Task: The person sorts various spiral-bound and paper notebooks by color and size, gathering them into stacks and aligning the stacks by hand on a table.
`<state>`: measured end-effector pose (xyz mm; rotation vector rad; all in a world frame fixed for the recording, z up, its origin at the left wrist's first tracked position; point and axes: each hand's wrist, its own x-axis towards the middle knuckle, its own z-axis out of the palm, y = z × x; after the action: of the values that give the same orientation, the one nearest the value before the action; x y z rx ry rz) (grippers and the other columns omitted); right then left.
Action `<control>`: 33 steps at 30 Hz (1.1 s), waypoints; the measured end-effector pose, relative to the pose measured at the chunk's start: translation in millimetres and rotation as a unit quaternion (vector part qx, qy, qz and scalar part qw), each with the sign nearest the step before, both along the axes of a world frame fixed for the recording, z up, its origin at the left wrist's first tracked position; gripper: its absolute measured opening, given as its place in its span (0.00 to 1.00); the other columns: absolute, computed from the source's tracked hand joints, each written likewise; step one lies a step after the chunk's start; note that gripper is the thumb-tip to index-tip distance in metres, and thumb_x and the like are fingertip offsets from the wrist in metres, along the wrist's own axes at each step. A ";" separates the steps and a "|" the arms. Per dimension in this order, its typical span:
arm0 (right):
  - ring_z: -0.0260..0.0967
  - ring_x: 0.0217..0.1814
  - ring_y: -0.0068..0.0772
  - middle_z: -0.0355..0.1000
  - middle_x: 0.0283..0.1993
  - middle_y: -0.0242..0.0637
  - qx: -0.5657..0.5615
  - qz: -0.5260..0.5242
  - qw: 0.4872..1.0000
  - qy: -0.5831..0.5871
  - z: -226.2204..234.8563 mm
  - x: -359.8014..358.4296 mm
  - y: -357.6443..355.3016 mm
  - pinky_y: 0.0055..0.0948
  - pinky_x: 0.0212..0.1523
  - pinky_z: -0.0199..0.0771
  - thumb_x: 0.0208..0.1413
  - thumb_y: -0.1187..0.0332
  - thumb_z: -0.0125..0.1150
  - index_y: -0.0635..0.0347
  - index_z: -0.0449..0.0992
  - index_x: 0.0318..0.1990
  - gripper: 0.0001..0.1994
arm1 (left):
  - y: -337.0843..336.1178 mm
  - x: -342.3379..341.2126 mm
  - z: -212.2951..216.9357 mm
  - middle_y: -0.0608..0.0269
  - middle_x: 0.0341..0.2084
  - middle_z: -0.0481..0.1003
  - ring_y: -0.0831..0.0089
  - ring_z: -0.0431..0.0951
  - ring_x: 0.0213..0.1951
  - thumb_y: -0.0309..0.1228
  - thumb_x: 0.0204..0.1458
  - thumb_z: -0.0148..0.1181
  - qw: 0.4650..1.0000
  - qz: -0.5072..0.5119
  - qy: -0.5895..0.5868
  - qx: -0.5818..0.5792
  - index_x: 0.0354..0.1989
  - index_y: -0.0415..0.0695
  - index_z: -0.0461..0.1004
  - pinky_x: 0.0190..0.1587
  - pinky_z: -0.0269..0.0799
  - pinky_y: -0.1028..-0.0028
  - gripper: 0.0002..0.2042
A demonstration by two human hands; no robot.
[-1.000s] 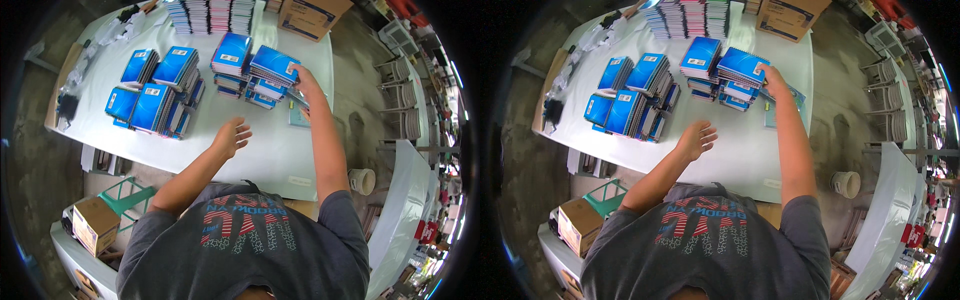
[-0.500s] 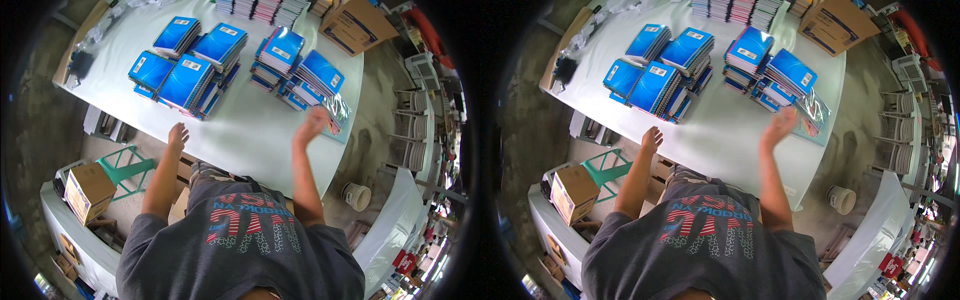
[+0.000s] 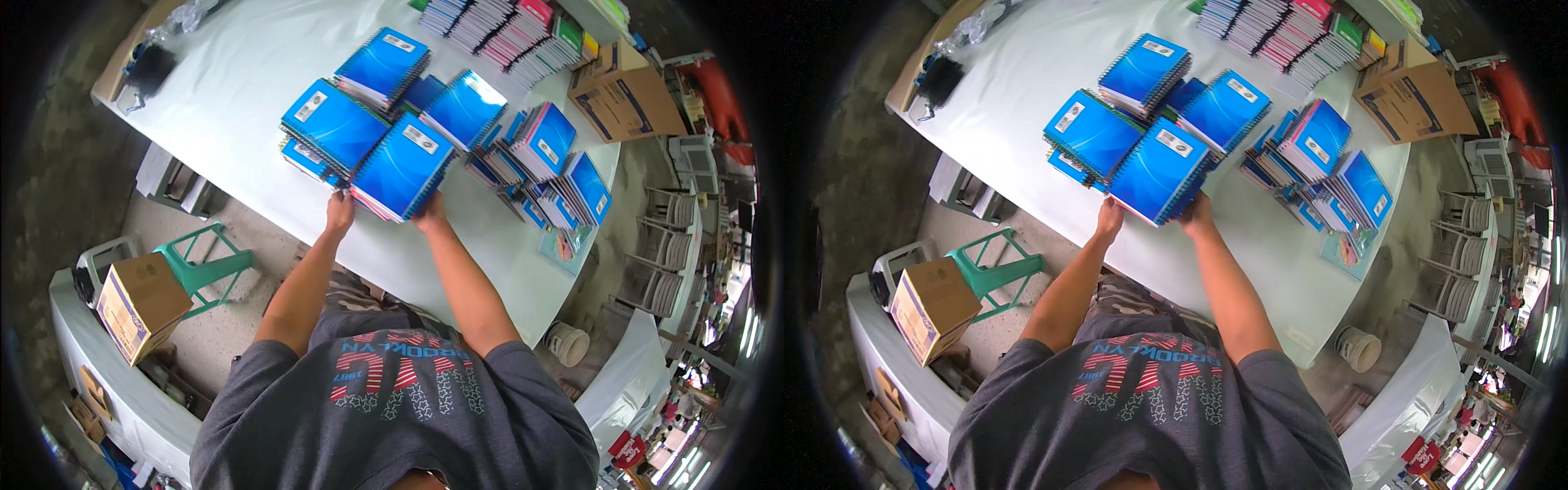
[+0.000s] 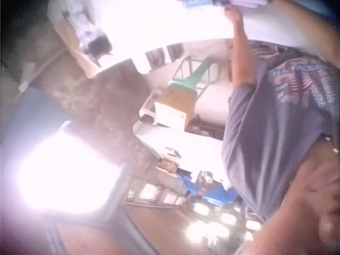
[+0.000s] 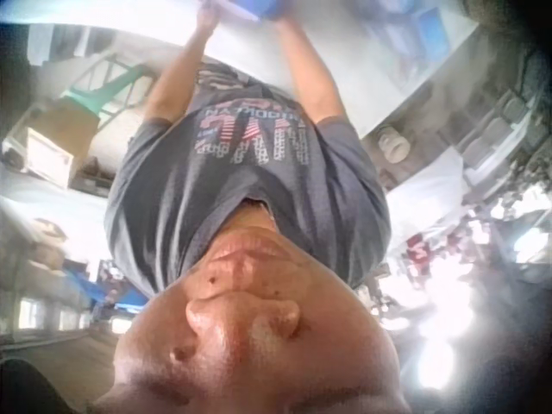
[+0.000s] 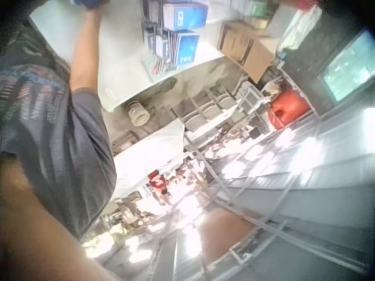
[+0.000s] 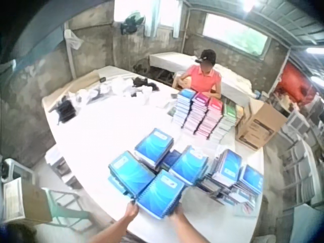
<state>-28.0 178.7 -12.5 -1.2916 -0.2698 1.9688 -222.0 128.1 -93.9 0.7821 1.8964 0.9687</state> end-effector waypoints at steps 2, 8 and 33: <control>0.66 0.50 0.42 0.67 0.52 0.41 -0.002 -0.052 0.997 0.063 -0.3 1.4 1.4 0.46 0.46 0.69 0.60 0.56 0.37 0.56 0.64 0.54 0.20 | -1.8 -1.5 -2.8 0.38 0.31 0.74 0.47 0.73 0.38 0.37 0.51 0.48 1.000 -0.010 -0.015 -0.012 0.35 0.31 0.72 0.43 0.66 0.59 0.18; 0.65 0.55 0.43 0.66 0.54 0.42 0.002 -0.079 0.990 0.116 -27.2 9.8 -9.1 0.45 0.55 0.66 0.61 0.54 0.37 0.59 0.62 0.56 0.23 | 4.6 0.0 26.7 0.39 0.37 0.72 0.49 0.67 0.45 0.41 0.51 0.50 0.989 -0.110 -0.009 -0.094 0.39 0.34 0.72 0.51 0.63 0.62 0.20; 0.67 0.54 0.39 0.65 0.55 0.44 -0.013 0.031 0.995 0.096 -41.8 30.3 -2.0 0.40 0.49 0.73 0.58 0.52 0.48 0.61 0.59 0.58 0.26 | -5.1 -13.3 -2.8 0.47 0.45 0.68 0.50 0.63 0.49 0.37 0.46 0.57 0.972 -0.232 0.015 -0.048 0.47 0.39 0.67 0.54 0.60 0.62 0.21</control>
<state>2.3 176.7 -54.3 -1.1121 -0.1941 2.1387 -235.3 123.0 -96.8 1.1226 1.6626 0.5726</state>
